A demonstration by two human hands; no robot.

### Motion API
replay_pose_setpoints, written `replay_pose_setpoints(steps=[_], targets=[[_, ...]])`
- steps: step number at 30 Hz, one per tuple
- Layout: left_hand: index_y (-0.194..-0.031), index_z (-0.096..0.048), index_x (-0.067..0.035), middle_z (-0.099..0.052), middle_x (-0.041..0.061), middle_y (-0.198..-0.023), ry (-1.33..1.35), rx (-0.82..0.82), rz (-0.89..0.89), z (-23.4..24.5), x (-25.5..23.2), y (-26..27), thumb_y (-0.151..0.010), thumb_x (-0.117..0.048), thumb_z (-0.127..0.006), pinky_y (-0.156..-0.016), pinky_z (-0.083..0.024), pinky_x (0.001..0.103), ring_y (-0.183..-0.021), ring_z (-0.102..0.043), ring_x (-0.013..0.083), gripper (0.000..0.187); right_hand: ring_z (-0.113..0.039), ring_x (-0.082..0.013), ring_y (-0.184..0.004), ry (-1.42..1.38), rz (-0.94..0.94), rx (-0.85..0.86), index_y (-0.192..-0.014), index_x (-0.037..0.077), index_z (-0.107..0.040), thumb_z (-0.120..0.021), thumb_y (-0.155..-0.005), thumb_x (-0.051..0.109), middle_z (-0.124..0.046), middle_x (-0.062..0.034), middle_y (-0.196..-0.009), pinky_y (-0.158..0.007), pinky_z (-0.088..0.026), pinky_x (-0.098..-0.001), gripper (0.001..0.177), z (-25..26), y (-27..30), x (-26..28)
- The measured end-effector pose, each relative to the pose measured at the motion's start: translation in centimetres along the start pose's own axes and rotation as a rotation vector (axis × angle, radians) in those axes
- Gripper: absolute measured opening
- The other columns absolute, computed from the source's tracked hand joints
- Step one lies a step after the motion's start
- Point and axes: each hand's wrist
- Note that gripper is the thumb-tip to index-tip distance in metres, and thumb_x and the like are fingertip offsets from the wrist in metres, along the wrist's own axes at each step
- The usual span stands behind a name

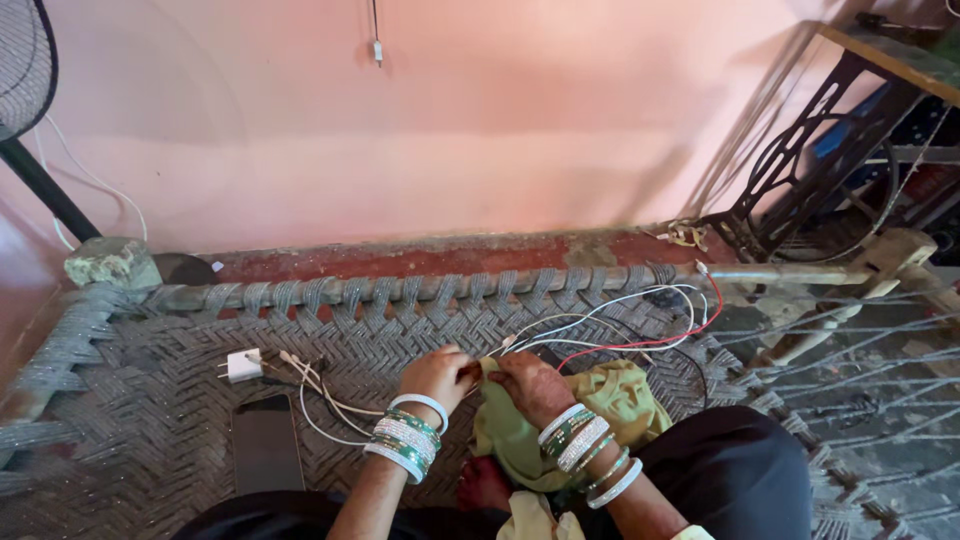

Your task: The person manipulates a red charging cable and a green cloth with their hands, checking the connectors and wiping the cable.

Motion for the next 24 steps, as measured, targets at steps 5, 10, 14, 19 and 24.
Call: replay_pose_setpoints(steps=[5, 10, 14, 19, 24], targets=[[-0.098, -0.077, -0.019, -0.069, 0.004, -0.095, 0.071, -0.029, 0.081, 1.8, 0.2, -0.1, -0.084, -0.028, -0.075, -0.072, -0.055, 0.046, -0.086, -0.068, 0.0316, 0.017, -0.067, -0.0369, -0.094, 0.04, -0.112, -0.082, -0.106, 0.007, -0.071, -0.07, -0.091, 0.027, -0.071, -0.0164, -0.099, -0.082, -0.054, -0.0465, 0.026, 1.2, -0.1, -1.8], [-0.102, -0.076, -0.015, -0.069, 0.007, -0.097, 0.193, -0.148, -0.005, 1.7, 1.3, 0.0, -0.083, -0.022, -0.075, -0.075, -0.055, 0.045, -0.089, -0.068, 0.0327, 0.02, -0.066, -0.0354, -0.099, 0.09, -0.015, -0.099, -0.107, 0.006, -0.072, -0.071, -0.092, 0.028, -0.072, -0.0152, -0.102, -0.084, -0.053, -0.0454, 0.026, 3.5, -0.4, 0.2], [-0.098, -0.076, -0.014, -0.069, 0.011, -0.095, 0.073, -0.074, -0.068, 0.9, 1.6, -1.1, -0.087, -0.023, -0.073, -0.077, -0.054, 0.048, -0.09, -0.067, 0.0363, 0.014, -0.065, -0.0331, -0.099, 0.104, 0.101, -0.083, -0.106, 0.009, -0.074, -0.07, -0.09, 0.028, -0.073, -0.0104, -0.1, -0.088, -0.053, -0.044, 0.025, 4.0, -2.0, 2.7], [-0.092, -0.073, -0.012, -0.069, 0.013, -0.098, 0.02, -0.021, -0.096, 0.1, 1.4, -3.5, -0.091, -0.025, -0.073, -0.08, -0.052, 0.051, -0.092, -0.067, 0.0378, 0.013, -0.066, -0.0371, -0.102, 0.052, 0.083, -0.055, -0.102, 0.005, -0.07, -0.069, -0.092, 0.027, -0.07, -0.0156, -0.102, -0.088, -0.053, -0.0451, 0.024, 3.4, -3.2, 2.8], [-0.095, -0.073, -0.01, -0.071, 0.013, -0.098, 0.098, -0.037, -0.187, 1.7, 1.5, -5.3, -0.082, -0.017, -0.076, -0.083, -0.053, 0.047, -0.096, -0.068, 0.0362, 0.015, -0.065, -0.0406, -0.102, -0.013, -0.069, 0.005, -0.109, 0.005, -0.067, -0.065, -0.096, 0.026, -0.069, -0.019, -0.107, -0.085, -0.052, -0.0481, 0.025, 3.8, -3.8, 1.6]])
Point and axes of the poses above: each hand's wrist, its own y-axis away from the middle knuckle, its own z-axis out of the back of the hand, x = y × z
